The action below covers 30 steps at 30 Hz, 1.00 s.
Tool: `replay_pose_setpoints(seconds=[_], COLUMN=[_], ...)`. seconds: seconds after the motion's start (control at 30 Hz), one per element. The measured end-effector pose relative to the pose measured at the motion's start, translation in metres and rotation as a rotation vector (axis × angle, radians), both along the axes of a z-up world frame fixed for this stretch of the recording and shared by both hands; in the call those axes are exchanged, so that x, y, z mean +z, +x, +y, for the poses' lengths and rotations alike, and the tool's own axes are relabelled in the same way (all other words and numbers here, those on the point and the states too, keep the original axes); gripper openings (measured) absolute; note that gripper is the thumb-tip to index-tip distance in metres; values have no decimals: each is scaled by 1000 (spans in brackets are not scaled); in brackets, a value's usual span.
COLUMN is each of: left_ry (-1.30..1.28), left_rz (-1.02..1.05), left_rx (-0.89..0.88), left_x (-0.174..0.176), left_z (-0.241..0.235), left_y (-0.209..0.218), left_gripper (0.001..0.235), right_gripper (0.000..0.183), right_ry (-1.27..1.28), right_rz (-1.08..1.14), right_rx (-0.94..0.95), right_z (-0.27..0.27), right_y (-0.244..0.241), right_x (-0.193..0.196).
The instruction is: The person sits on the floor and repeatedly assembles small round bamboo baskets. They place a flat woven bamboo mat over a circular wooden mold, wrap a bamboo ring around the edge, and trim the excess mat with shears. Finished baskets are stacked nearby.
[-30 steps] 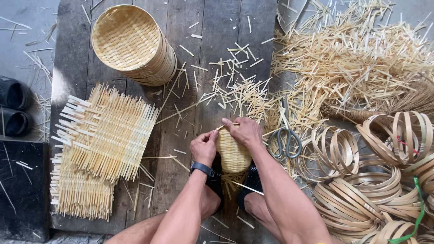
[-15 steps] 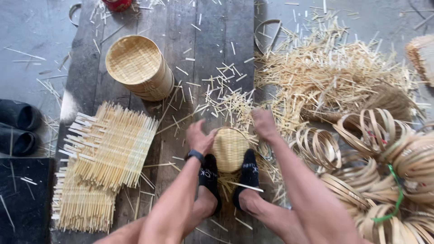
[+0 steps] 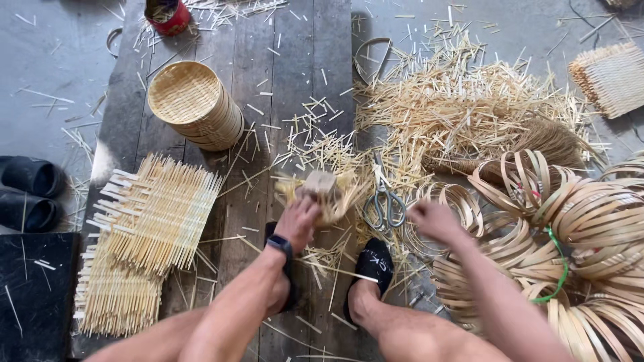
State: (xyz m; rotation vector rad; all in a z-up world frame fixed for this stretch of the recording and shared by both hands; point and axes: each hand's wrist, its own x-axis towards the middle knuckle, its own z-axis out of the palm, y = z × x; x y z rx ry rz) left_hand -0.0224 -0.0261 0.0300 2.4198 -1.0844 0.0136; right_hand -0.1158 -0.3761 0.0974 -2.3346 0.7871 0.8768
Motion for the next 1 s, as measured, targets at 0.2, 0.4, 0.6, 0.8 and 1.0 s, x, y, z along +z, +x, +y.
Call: replay_pose_setpoints(seconds=[0.2, 0.4, 0.6, 0.8, 1.0], left_ry=[121, 60, 163, -53, 100], left_rz=[205, 326, 309, 103, 291], left_rx=[46, 533, 568, 319, 124], left_x=[-11, -13, -26, -14, -20], left_z=[29, -37, -64, -46, -50], left_y=[-37, -10, -10, -9, 22], left_gripper=[28, 108, 122, 116, 108], right_gripper=[34, 67, 75, 42, 24], right_ry=[57, -324, -19, 887, 1264], right_rz=[-302, -384, -94, -224, -347], right_rx=[-102, 215, -398, -1124, -1122], right_z=[40, 49, 49, 14, 31], right_y=[-38, -1, 44, 24, -17], right_x=[-139, -154, -140, -123, -68])
